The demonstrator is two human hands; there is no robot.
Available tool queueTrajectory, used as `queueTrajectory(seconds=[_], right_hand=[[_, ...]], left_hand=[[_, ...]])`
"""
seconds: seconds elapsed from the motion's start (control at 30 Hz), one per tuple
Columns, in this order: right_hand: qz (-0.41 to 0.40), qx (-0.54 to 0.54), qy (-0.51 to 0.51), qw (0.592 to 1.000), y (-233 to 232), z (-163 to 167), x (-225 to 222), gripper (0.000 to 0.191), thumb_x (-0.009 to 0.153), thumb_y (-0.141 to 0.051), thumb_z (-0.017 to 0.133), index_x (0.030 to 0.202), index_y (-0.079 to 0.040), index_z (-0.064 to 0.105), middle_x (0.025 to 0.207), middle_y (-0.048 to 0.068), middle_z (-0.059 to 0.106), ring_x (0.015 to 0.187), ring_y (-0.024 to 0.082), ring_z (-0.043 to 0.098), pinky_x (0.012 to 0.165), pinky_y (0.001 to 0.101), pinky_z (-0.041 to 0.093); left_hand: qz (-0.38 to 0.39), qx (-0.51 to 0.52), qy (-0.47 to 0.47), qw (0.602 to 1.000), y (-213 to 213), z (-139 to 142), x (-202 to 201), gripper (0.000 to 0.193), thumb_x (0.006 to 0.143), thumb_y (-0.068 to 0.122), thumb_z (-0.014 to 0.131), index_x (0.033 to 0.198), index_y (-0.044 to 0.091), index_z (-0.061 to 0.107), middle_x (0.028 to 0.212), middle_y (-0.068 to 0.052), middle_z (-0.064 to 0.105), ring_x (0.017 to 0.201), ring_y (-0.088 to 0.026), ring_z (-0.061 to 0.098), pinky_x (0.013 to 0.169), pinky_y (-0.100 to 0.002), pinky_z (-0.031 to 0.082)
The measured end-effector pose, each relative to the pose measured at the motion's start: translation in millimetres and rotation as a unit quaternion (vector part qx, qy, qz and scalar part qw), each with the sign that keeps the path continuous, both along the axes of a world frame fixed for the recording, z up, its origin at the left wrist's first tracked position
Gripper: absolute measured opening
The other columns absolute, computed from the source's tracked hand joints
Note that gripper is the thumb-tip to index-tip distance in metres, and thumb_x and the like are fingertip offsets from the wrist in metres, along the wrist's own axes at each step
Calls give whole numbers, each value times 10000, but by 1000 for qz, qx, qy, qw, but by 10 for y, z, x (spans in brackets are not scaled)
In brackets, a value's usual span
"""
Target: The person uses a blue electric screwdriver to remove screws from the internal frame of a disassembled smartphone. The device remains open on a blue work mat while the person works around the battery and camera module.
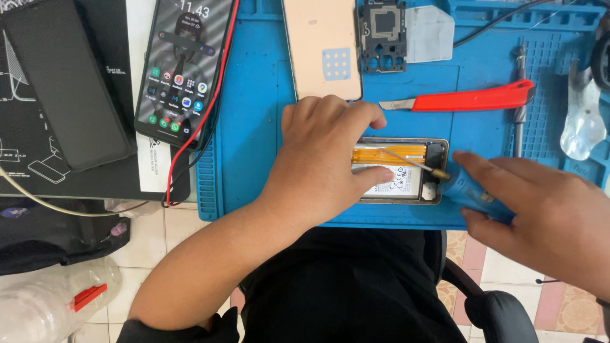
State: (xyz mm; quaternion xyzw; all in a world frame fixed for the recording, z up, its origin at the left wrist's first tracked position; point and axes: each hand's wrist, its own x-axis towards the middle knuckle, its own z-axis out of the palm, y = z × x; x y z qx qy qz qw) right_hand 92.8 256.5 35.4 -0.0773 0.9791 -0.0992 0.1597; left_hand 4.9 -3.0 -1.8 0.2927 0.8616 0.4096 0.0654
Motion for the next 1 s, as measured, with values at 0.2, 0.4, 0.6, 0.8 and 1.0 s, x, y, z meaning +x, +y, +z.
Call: queueTrajectory(seconds=[0.2, 0.4, 0.6, 0.8, 1.0], right_hand=[[-59, 70, -124, 988, -174, 88, 15, 802, 791, -343, 802, 1540, -251, 529, 890, 29, 710, 645, 239, 701, 588, 376, 578], [-70, 23, -86, 994, -263, 80, 160, 795, 773, -342, 799, 1502, -152, 545, 1003, 92, 713, 637, 277, 700, 567, 390, 578], [-81, -7, -58, 995, -284, 36, 314, 764, 768, -345, 787, 1448, -87, 552, 1158, 149, 715, 649, 295, 722, 584, 390, 603], [-64, -3, -14, 998, -310, 33, 377, 734, 748, -320, 760, 1405, -45, 580, 1217, 197, 695, 828, 361, 732, 651, 410, 600], [-54, -16, 4, 998, -337, 29, 395, 723, 746, -303, 761, 1374, 7, 581, 1199, 219, 693, 866, 373, 725, 658, 404, 599]], left_hand=[[2, -7, 10, 1000, -17, -25, 8, 456, 699, 362, 914, 1045, 152, 704, 1000, -48, 601, 1071, -286, 515, 988, -444, 357], [7, -6, 11, 1000, -26, -51, 14, 473, 692, 384, 912, 1046, 154, 699, 996, -38, 613, 1064, -291, 516, 985, -446, 362], [11, -1, 29, 1000, -47, -63, 15, 489, 703, 412, 910, 1055, 150, 694, 998, -45, 609, 1061, -290, 522, 972, -444, 363], [16, 7, 27, 999, -64, -81, 32, 486, 698, 409, 914, 1036, 143, 689, 986, -46, 605, 1047, -290, 523, 959, -441, 368], [16, 10, 26, 999, -84, -90, 34, 481, 691, 405, 917, 1024, 144, 688, 977, -42, 608, 1041, -282, 527, 962, -438, 374]])
